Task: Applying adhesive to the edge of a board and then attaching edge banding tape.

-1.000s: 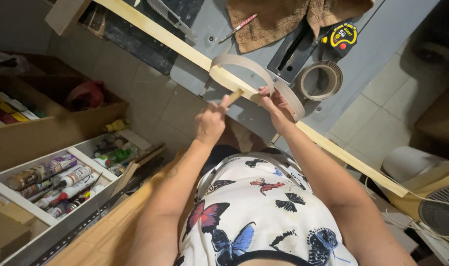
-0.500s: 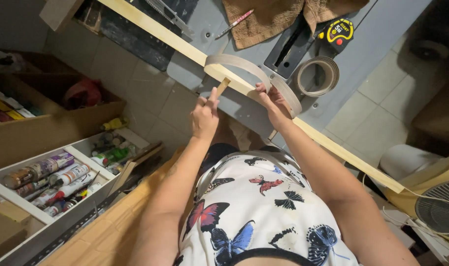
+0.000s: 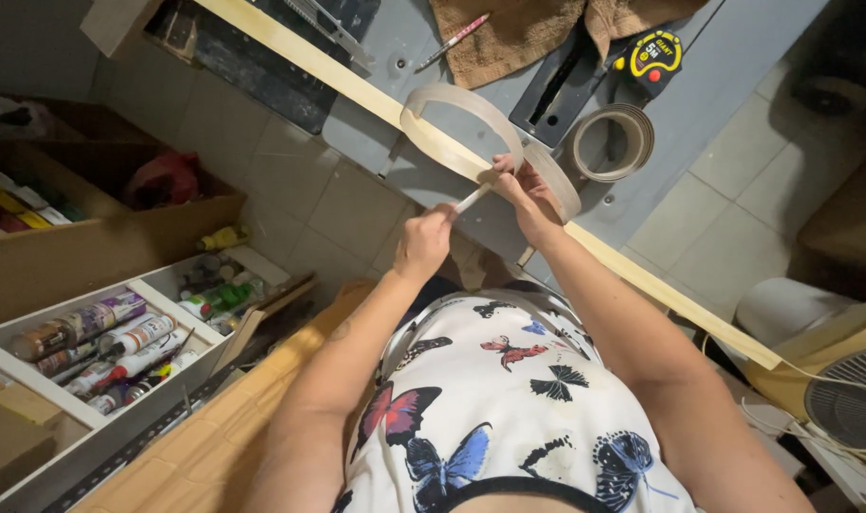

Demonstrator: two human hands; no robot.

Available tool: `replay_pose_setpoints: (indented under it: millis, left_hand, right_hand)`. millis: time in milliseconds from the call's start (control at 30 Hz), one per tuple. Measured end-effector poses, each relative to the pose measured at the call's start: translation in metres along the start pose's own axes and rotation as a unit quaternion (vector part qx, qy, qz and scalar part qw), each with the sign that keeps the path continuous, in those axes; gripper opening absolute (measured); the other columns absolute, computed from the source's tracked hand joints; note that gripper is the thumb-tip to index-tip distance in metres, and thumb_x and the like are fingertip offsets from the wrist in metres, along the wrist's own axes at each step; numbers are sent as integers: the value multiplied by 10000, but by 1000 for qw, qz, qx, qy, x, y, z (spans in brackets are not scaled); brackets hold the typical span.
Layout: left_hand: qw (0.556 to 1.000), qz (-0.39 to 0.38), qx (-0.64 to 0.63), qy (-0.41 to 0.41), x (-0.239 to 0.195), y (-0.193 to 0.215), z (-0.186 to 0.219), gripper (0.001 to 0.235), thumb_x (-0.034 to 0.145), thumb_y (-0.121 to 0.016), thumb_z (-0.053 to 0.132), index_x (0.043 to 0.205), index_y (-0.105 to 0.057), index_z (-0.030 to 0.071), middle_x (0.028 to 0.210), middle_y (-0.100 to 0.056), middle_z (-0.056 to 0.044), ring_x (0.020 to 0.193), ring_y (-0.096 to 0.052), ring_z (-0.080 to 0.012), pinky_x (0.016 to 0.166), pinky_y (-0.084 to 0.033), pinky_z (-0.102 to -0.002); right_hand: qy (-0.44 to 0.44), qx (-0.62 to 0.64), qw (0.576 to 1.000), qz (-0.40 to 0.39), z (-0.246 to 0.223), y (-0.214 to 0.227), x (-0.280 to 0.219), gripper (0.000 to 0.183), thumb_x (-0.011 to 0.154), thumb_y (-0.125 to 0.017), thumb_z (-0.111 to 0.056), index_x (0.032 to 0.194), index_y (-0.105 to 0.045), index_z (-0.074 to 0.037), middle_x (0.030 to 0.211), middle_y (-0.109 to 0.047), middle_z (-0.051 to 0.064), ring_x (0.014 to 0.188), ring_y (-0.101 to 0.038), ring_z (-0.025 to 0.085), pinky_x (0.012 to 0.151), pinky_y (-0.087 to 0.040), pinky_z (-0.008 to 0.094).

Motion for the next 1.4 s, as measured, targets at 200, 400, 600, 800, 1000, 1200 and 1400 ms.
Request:
replay_pose_setpoints:
  millis: [200, 400, 600, 800, 1000, 1200, 1400]
  left_hand:
    - [977, 39, -61, 201, 17, 6, -34, 166, 969, -615, 202, 979, -779, 174, 799, -780, -148, 954, -763, -382, 876, -596, -524]
    - [979, 0, -83, 185, 11, -13, -13, 172, 940, -631, 112, 958, -802, 122, 886, -796, -159, 971, -765, -383, 850, -607, -506]
    - [962, 4, -34, 271, 28, 11, -36, 178, 958, -606, 128, 940, -779, 90, 897, -798, -191, 1032, -757, -406, 927, -584, -559]
    - [960, 107, -58, 251, 33, 45, -41, 201, 1039, -560, 175, 948, -737, 145, 831, -784, -134, 916, -777, -365, 838, -596, -513]
    - [977, 55, -96, 184, 17, -27, -46, 137, 976, -597, 128, 967, -733, 145, 889, -790, -172, 1013, -745, -428, 886, -573, -575]
    - [970, 70, -69, 224, 32, 13, -60, 187, 1046, -537, 249, 988, -686, 152, 878, -774, -175, 975, -760, -407, 885, -584, -547]
    - [955, 114, -80, 262, 36, 32, -44, 445, 1084, -505, 394, 829, -684, 78, 741, -739, -206, 869, -771, -402, 774, -572, -540]
  right_hand:
    - [15, -14, 1000, -3, 11, 7, 2, 119, 1108, -630, -271, 1132, -608, -157, 1138, -634, 66, 1317, -550, 247, 1193, -345, 471]
    - [-9, -37, 999, 4, 12, 3, 2, 172, 1111, -626, -329, 1120, -587, -163, 1169, -639, 49, 1343, -542, 238, 1208, -319, 492]
    - [-21, -31, 999, 7, 3, 3, -2, 165, 1109, -624, -336, 1117, -584, -176, 1181, -646, 49, 1354, -543, 240, 1226, -310, 488]
    - [-36, -52, 998, 2, 12, 6, -4, 150, 1117, -623, -328, 1165, -603, -187, 1198, -649, 26, 1388, -535, 223, 1242, -285, 488]
    - [-6, -54, 998, -5, 12, 5, 1, 171, 1100, -649, -326, 1157, -611, -170, 1175, -658, 55, 1353, -561, 239, 1232, -320, 488]
    - [-51, -33, 998, 7, 19, 9, -1, 157, 1095, -669, -266, 1202, -633, -157, 1186, -658, 28, 1372, -551, 187, 1264, -277, 433]
    - [-61, -3, 998, 7, 14, 7, -6, 121, 1078, -702, -211, 1181, -641, -191, 1153, -675, 25, 1334, -575, 189, 1241, -291, 455]
Point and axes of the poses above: each hand's wrist, its own x-axis towards the middle knuckle, its own y-axis out of the back of the hand, z = x × y, the point moved 5 cm from there along x, towards the middle knuckle
